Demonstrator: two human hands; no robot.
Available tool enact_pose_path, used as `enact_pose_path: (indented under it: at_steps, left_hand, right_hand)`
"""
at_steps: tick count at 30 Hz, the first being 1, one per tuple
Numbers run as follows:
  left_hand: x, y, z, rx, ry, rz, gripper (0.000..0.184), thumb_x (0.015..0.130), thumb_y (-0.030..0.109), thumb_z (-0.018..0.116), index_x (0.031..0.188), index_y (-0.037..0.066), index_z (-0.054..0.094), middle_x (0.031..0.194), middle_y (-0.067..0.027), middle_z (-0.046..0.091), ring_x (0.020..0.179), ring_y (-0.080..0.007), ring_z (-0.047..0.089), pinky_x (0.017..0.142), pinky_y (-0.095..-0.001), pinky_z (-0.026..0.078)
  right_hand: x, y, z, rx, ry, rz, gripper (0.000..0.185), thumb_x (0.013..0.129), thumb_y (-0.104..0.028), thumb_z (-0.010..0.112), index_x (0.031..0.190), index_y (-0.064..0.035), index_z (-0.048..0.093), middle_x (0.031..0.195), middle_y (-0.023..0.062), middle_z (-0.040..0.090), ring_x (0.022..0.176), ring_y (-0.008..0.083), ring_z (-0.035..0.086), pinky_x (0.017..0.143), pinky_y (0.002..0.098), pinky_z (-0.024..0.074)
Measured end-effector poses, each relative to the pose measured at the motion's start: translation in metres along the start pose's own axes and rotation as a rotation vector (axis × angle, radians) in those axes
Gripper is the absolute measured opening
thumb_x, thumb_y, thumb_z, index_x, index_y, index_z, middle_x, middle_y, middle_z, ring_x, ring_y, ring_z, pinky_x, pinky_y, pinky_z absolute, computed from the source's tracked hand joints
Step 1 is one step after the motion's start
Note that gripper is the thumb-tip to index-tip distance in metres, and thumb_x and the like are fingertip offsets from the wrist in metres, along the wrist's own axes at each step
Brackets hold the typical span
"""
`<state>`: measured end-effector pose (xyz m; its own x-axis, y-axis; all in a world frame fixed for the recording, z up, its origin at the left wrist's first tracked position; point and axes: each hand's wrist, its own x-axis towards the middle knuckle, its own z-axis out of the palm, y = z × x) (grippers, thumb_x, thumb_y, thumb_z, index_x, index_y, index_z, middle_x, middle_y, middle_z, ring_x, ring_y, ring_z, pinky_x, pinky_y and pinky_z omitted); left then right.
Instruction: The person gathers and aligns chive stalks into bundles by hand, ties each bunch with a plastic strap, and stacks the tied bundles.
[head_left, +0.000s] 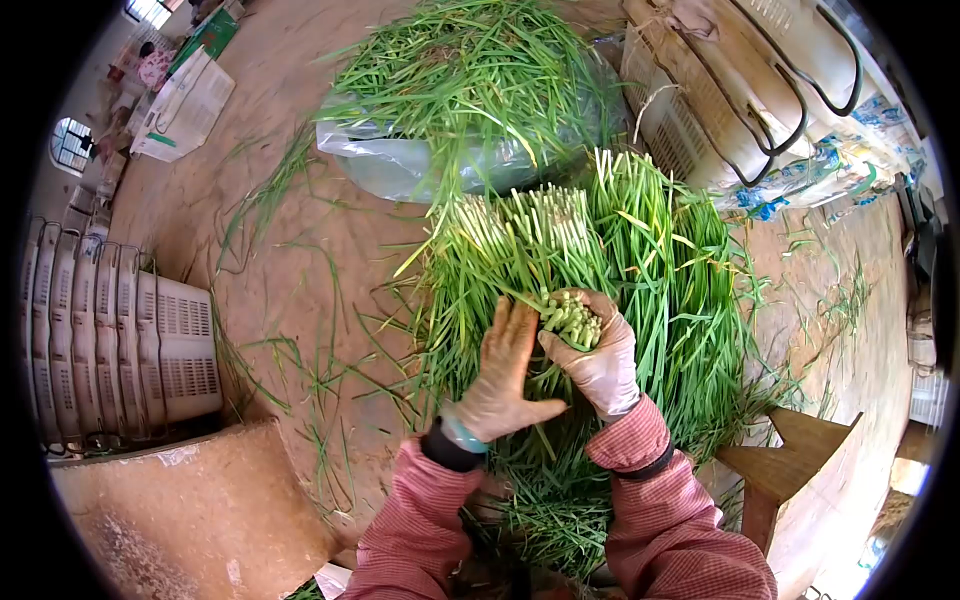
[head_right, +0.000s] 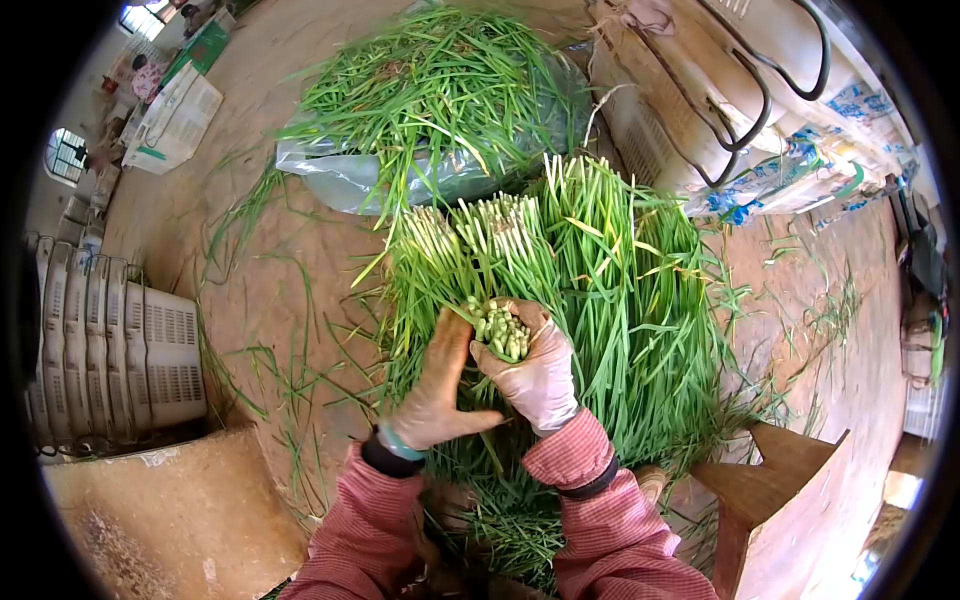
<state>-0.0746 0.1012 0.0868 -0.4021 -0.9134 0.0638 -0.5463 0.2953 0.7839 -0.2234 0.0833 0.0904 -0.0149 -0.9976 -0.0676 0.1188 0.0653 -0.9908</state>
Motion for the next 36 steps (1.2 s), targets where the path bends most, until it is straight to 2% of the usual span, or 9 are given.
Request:
enact_pose_path:
  at_steps: [7, 11, 19, 22, 25, 29, 30, 34, 36]
  left_hand:
    - [0.026, -0.014, 0.016, -0.63, -0.108, -0.018, 0.048, 0.08, 0.004, 0.044, 0.128, 0.007, 0.036, 0.124, -0.0086, 0.044, 0.118, -0.02, 0.038, 0.105, -0.0343, 0.017]
    - [0.028, -0.003, 0.035, 0.093, 0.041, 0.12, 0.036, 0.077, 0.01, 0.047, 0.112, 0.007, 0.048, 0.107, -0.0055, 0.053, 0.11, -0.0205, 0.044, 0.104, -0.0386, 0.018]
    - [0.079, 0.008, 0.015, 1.108, -0.142, 0.241, 0.05, 0.077, 0.021, 0.049, 0.125, 0.024, 0.04, 0.14, 0.0009, 0.025, 0.127, -0.017, 0.026, 0.106, -0.0386, 0.018]
    - [0.081, -0.078, 0.074, 0.249, -0.125, 0.279, 0.06, 0.076, 0.017, 0.05, 0.131, 0.031, 0.032, 0.144, -0.0002, 0.014, 0.132, -0.0228, 0.012, 0.106, -0.0458, 0.014]
    - [0.087, -0.017, 0.031, 0.72, -0.515, -0.088, 0.062, 0.075, 0.015, 0.052, 0.134, 0.02, 0.03, 0.144, -0.0035, 0.013, 0.133, -0.0266, 0.008, 0.105, -0.0476, 0.008]
    - [0.054, -0.034, -0.046, -0.975, -0.055, -0.096, 0.048, 0.082, 0.018, 0.048, 0.129, 0.016, 0.038, 0.134, -0.0094, 0.035, 0.124, -0.0266, 0.031, 0.105, -0.0423, 0.015]
    - [0.039, 0.004, -0.087, -1.115, 0.257, -0.27, 0.043, 0.085, 0.017, 0.044, 0.128, 0.014, 0.039, 0.131, -0.0121, 0.039, 0.121, -0.026, 0.034, 0.104, -0.0393, 0.019]
    - [-0.053, 0.133, -0.165, -1.188, 0.672, 0.068, 0.049, 0.088, 0.025, 0.044, 0.132, 0.006, 0.031, 0.133, -0.0177, 0.033, 0.122, -0.0259, 0.034, 0.102, -0.0384, 0.022]
    - [-0.093, 0.223, -0.152, -0.463, 0.419, 0.325, 0.09, 0.068, 0.038, 0.065, 0.135, 0.005, 0.016, 0.139, -0.0152, 0.018, 0.128, -0.0271, 0.017, 0.104, -0.0394, 0.016]
  right_hand:
    - [-0.007, -0.006, -0.028, -0.112, -0.044, -0.195, 0.052, 0.06, -0.001, 0.07, 0.108, -0.0054, 0.051, 0.134, 0.017, 0.032, 0.121, 0.0258, 0.037, 0.096, 0.0326, 0.0339]
    - [-0.002, -0.014, -0.029, 0.165, -0.137, -0.111, 0.083, 0.059, -0.007, 0.078, 0.13, -0.0086, 0.034, 0.13, 0.0132, 0.038, 0.116, 0.0189, 0.04, 0.092, 0.0297, 0.0383]
    - [-0.016, -0.014, -0.024, 0.019, 0.12, -0.027, 0.023, 0.066, -0.001, 0.068, 0.086, -0.0006, 0.057, 0.079, 0.003, 0.061, 0.07, 0.0071, 0.056, 0.066, 0.0204, 0.0472]
    - [-0.048, -0.067, -0.038, -0.049, 0.039, -0.012, 0.026, 0.064, 0.001, 0.067, 0.088, -0.0001, 0.056, 0.081, 0.0077, 0.061, 0.073, 0.0118, 0.059, 0.067, 0.0237, 0.05]
    - [-0.072, -0.175, -0.051, 0.164, 0.134, -0.503, 0.042, 0.065, -0.005, 0.072, 0.099, -0.007, 0.047, 0.082, 0.0042, 0.055, 0.071, 0.0173, 0.056, 0.064, 0.0312, 0.0511]
    - [-0.096, -0.284, -0.104, 0.54, -0.08, -1.069, 0.032, 0.068, -0.013, 0.071, 0.083, -0.0099, 0.042, 0.083, 0.005, 0.055, 0.07, 0.0143, 0.052, 0.068, 0.0358, 0.0495]
    - [-0.101, -0.281, -0.16, 0.539, -0.396, -0.317, 0.029, 0.069, -0.01, 0.068, 0.089, -0.0062, 0.047, 0.085, 0.0061, 0.058, 0.078, 0.0152, 0.055, 0.07, 0.0335, 0.0498]
    - [-0.129, -0.278, -0.047, -0.102, -0.05, -0.206, 0.032, 0.067, -0.007, 0.068, 0.096, -0.0013, 0.055, 0.082, 0.0074, 0.061, 0.068, 0.0132, 0.058, 0.064, 0.0237, 0.05]
    - [-0.154, -0.284, -0.024, -0.138, -0.14, -0.132, 0.032, 0.065, -0.008, 0.069, 0.094, -0.0013, 0.056, 0.081, 0.0068, 0.062, 0.068, 0.0127, 0.058, 0.063, 0.0247, 0.0488]
